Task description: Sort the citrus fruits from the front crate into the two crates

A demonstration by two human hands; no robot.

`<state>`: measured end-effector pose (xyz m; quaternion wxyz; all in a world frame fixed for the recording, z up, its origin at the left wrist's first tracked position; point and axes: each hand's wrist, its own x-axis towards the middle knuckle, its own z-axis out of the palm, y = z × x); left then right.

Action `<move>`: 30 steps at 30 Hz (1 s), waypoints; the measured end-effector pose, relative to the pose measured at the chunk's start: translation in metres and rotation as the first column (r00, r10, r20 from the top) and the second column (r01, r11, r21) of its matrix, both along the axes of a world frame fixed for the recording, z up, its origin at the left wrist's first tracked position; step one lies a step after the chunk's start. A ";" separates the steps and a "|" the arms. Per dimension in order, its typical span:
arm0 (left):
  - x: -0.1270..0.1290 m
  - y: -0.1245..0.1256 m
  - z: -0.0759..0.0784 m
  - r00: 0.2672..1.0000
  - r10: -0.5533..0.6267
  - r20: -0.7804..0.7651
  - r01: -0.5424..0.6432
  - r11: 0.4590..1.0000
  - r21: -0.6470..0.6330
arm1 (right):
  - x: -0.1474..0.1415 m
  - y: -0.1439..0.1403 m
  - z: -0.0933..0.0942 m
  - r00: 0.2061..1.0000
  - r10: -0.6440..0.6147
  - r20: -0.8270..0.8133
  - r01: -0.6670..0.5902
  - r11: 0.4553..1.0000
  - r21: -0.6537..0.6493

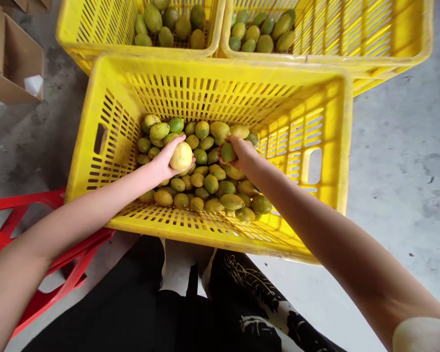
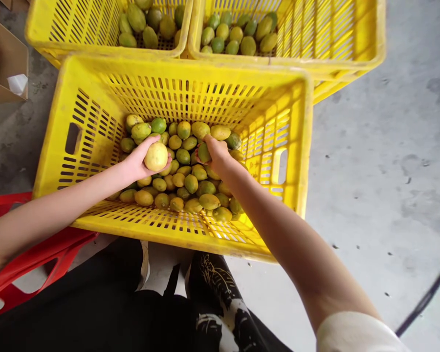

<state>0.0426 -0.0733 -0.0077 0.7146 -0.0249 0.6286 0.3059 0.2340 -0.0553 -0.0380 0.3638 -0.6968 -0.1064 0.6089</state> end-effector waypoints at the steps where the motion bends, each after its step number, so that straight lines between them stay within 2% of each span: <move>1: 0.000 0.000 0.000 1.000 -0.012 -0.002 0.012 1.000 0.019 | -0.001 0.000 0.001 0.999 0.004 0.034 -0.003 1.000 -0.015; 4: 0.000 0.000 0.001 0.999 -0.039 0.006 0.038 0.998 0.044 | -0.003 0.000 0.006 0.998 -0.002 0.060 0.003 1.000 -0.026; 7: 0.000 0.000 0.001 0.999 -0.029 0.038 0.029 1.000 0.005 | -0.004 0.001 0.010 1.000 -0.014 0.023 0.014 1.000 -0.013; 11: 0.001 -0.001 0.000 0.998 -0.003 0.064 0.005 0.999 -0.032 | -0.003 0.004 0.012 0.998 0.053 -0.039 -0.054 0.998 -0.020; 17: 0.004 -0.002 0.006 0.998 0.043 0.043 -0.041 0.998 -0.054 | -0.005 -0.001 0.013 0.982 0.026 -0.189 -0.036 0.998 -0.050; 21: 0.002 -0.001 0.009 0.997 0.068 0.041 -0.065 0.996 -0.065 | -0.012 -0.008 0.016 0.951 0.072 -0.300 -0.103 0.991 -0.088; 24: 0.001 -0.002 0.009 0.996 0.086 0.035 -0.084 0.995 -0.062 | -0.016 -0.013 0.017 0.960 -0.010 -0.279 -0.014 0.996 -0.083; 26: 0.001 -0.002 0.009 0.995 0.092 0.034 -0.090 0.995 -0.050 | -0.016 -0.015 0.017 0.965 -0.090 -0.247 0.053 0.987 -0.150; 30: 0.002 -0.003 0.009 0.996 0.081 0.047 -0.079 0.996 -0.040 | -0.013 -0.019 0.013 0.964 -0.094 -0.247 0.023 0.961 -0.277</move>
